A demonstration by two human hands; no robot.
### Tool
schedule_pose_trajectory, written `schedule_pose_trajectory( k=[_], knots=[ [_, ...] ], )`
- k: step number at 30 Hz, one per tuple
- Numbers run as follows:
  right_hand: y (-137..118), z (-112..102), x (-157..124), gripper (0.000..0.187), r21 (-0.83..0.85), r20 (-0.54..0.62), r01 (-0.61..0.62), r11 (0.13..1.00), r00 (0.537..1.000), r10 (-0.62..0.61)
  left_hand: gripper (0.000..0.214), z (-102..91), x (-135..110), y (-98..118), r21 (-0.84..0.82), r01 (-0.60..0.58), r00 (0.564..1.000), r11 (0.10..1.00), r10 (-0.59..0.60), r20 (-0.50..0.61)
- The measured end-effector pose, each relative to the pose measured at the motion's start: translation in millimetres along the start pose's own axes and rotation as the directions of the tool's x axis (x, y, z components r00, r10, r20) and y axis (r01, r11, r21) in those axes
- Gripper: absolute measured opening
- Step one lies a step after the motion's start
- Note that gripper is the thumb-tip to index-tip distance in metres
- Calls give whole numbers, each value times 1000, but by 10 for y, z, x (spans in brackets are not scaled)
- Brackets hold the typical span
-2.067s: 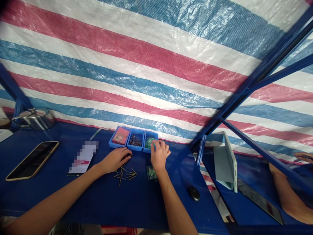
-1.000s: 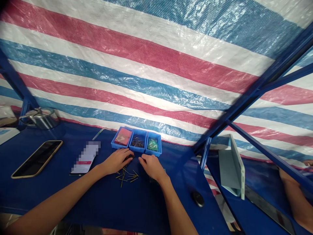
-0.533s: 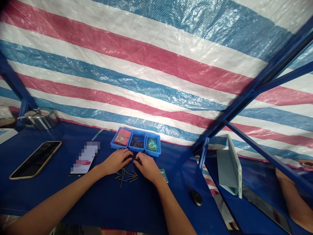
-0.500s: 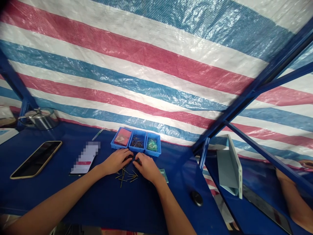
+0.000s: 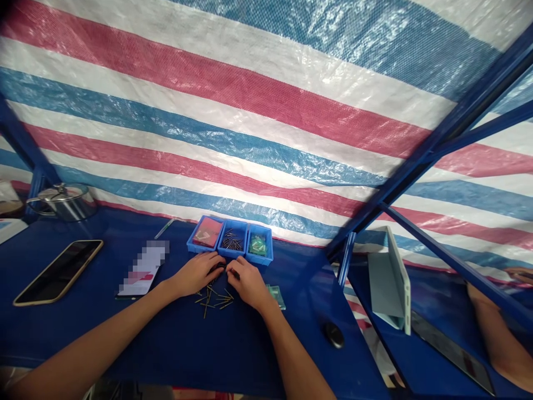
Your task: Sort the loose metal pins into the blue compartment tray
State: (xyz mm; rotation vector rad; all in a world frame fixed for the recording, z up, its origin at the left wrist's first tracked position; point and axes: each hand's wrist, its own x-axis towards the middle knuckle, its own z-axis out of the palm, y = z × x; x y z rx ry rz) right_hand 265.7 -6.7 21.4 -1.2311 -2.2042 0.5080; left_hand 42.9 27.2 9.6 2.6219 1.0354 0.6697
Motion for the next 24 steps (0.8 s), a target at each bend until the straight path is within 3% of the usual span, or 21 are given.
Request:
schedule_pose_trajectory(
  k=[9,16,24],
  knots=[
    [-45,-14,22,27,165,-242,-12,986,969,53,19,15,1,-12,20,7,1000,1000,-7,-1],
    [64,137,24,34,436,-199,-157,886,943,265,18,19,8,-5,22,11,1000,1000,-11,5],
    [98,187,54,38,483,-299,-166,860,891,341,21,35,-2,-30,29,9,1000,1000,-9,0]
  ],
)
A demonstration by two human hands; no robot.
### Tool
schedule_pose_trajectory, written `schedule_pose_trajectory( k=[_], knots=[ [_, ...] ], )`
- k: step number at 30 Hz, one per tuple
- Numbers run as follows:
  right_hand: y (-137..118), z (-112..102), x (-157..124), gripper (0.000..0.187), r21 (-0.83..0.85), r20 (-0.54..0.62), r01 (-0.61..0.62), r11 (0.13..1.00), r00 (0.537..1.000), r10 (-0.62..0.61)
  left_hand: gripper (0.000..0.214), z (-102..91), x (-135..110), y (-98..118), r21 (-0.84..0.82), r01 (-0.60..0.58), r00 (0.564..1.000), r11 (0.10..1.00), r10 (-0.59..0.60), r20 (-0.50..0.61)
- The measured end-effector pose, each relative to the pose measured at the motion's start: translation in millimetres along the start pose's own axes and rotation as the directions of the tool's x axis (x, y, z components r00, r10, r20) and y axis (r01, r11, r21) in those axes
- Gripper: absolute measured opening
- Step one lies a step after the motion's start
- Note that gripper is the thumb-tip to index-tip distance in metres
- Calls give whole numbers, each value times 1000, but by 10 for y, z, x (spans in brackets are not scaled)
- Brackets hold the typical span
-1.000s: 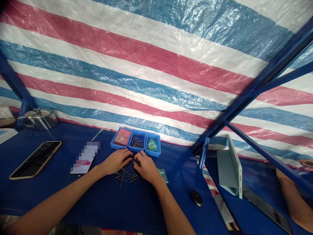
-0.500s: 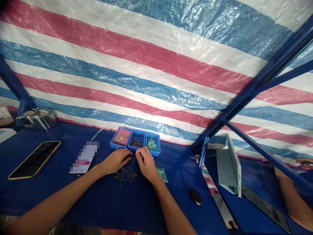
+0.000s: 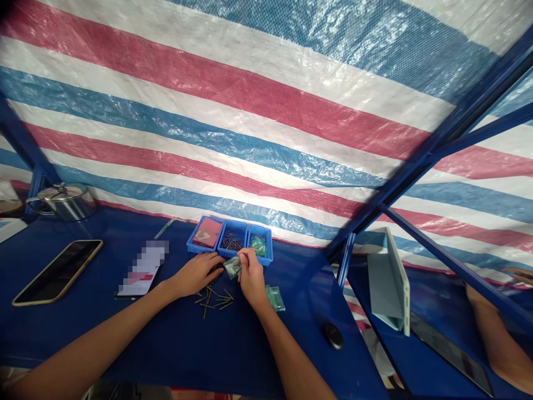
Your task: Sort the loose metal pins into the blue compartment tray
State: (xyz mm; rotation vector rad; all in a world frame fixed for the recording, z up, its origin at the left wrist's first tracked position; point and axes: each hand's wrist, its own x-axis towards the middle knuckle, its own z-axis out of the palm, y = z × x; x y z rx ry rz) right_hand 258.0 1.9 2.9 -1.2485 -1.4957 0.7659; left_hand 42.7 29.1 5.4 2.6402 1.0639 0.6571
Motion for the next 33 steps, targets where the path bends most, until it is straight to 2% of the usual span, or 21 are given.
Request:
schedule_pose_trajectory(
  k=[4,8,11,16,18,23,27,33],
  knots=[
    [10,14,9,38,31,13,-29,999,999,29,20,10,2,-8,-4,-1,1000,1000,1,1],
    [-36,-6,-10,37,-111,-77,31,993,996,-40,19,4,7,0,-8,-7,1000,1000,7,-11],
    [-72,-19,-28,39,-135,-93,25,990,995,-37,19,1,9,-1,-10,-8,1000,1000,8,-8],
    [-72,8,-30,46,74,7,-109,991,994,109,20,14,0,-19,-14,0,1000,1000,0,-4],
    [-63,18,-24,46,139,7,-147,979,989,147,19,14,-3,-18,-18,-1,1000,1000,1,-4],
    [-66,21,-4,41,258,26,-125,958,992,123,20,-3,-3,-3,-17,-2,1000,1000,2,0],
    [-91,34,18,38,366,76,-159,917,987,141,20,12,-4,-16,15,3,1000,1000,-3,-6],
    [-139,46,18,31,380,104,-117,918,991,83,19,27,-4,-29,-15,-4,1000,1000,4,-8]
  ],
)
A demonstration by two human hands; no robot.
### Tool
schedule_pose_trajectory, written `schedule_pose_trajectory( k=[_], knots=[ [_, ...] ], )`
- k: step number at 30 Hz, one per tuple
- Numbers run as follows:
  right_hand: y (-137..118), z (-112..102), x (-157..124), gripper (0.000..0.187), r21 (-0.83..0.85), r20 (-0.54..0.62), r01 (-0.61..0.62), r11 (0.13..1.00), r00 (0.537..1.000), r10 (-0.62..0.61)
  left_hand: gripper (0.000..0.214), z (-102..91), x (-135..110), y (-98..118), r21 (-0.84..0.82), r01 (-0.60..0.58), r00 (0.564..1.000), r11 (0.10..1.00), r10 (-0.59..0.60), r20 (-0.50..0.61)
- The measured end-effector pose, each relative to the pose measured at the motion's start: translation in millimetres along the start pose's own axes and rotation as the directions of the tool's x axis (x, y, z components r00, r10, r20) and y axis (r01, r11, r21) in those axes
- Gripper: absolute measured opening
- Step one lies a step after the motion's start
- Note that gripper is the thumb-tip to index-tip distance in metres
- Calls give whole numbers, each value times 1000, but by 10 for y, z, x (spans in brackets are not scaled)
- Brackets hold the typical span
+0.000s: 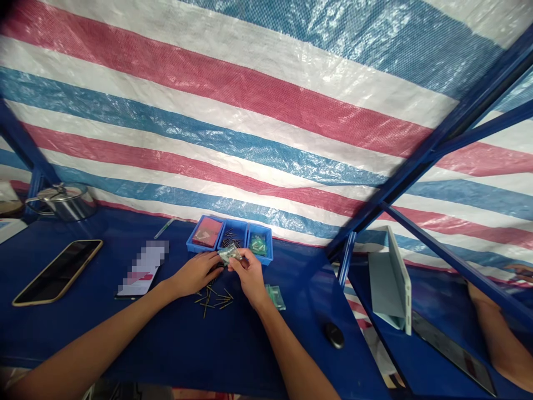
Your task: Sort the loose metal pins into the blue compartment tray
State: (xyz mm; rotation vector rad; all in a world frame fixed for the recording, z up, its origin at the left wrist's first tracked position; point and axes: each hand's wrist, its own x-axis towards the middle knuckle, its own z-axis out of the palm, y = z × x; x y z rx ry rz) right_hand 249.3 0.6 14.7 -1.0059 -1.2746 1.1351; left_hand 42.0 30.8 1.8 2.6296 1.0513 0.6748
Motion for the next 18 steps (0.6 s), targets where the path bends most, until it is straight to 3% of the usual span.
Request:
schedule_pose_trajectory(
  k=[7,12,18],
  knots=[
    [31,-9,11,29,-34,1,-23,999,1000,23,20,-28,5,26,28,9,1000,1000,-9,-3],
    [85,-21,25,28,71,-32,-69,995,997,72,21,-31,8,35,9,-4,1000,1000,4,9],
    [39,11,-2,32,72,31,-53,996,998,50,20,-30,11,34,43,1,1000,999,-2,2]
  ],
)
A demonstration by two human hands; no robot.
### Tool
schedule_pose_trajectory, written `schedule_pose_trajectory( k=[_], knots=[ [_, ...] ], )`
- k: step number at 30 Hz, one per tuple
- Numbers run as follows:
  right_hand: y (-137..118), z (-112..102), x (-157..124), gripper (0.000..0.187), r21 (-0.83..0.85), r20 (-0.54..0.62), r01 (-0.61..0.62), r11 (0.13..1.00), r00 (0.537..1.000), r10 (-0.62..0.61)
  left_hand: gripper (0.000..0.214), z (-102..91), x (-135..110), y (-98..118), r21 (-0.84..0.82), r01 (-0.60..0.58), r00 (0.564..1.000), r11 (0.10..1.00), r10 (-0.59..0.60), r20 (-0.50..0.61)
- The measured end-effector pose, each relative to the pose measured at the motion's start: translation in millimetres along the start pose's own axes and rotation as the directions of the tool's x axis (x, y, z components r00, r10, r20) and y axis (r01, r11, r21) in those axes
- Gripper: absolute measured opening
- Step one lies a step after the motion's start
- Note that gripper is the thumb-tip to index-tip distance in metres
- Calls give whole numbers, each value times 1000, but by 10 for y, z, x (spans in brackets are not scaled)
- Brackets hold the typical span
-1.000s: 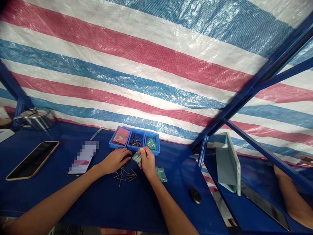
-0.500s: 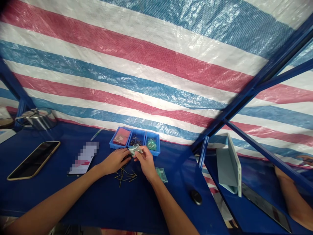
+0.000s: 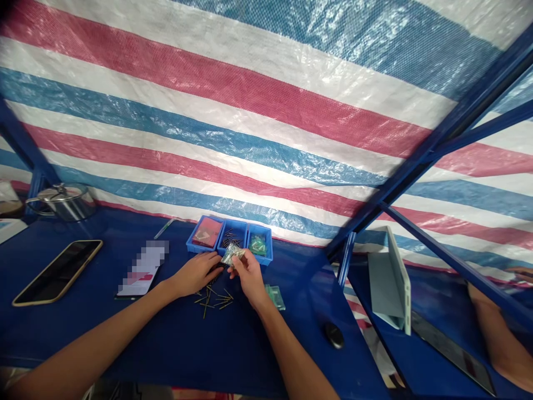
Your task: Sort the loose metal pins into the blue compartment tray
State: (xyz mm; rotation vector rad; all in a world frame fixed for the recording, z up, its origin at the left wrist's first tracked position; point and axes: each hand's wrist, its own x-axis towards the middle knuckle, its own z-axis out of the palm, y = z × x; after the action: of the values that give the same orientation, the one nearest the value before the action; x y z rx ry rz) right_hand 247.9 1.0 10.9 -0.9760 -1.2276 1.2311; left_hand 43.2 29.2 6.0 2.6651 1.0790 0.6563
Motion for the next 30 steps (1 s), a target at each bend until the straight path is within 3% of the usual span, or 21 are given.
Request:
schedule_pose_trajectory(
  k=[11,21,30],
  knots=[
    [4,-17,-4,30,-77,50,4,997,999,0,19,64,-12,-67,-36,-12,1000,999,11,-15],
    [42,-21,-3,29,-48,50,3,999,999,-1,21,5,-6,-18,-40,-7,1000,999,7,-4],
    [-44,-9,-3,47,-68,52,27,997,998,-23,23,44,-17,-51,-48,-9,1000,999,9,-10]
  ],
)
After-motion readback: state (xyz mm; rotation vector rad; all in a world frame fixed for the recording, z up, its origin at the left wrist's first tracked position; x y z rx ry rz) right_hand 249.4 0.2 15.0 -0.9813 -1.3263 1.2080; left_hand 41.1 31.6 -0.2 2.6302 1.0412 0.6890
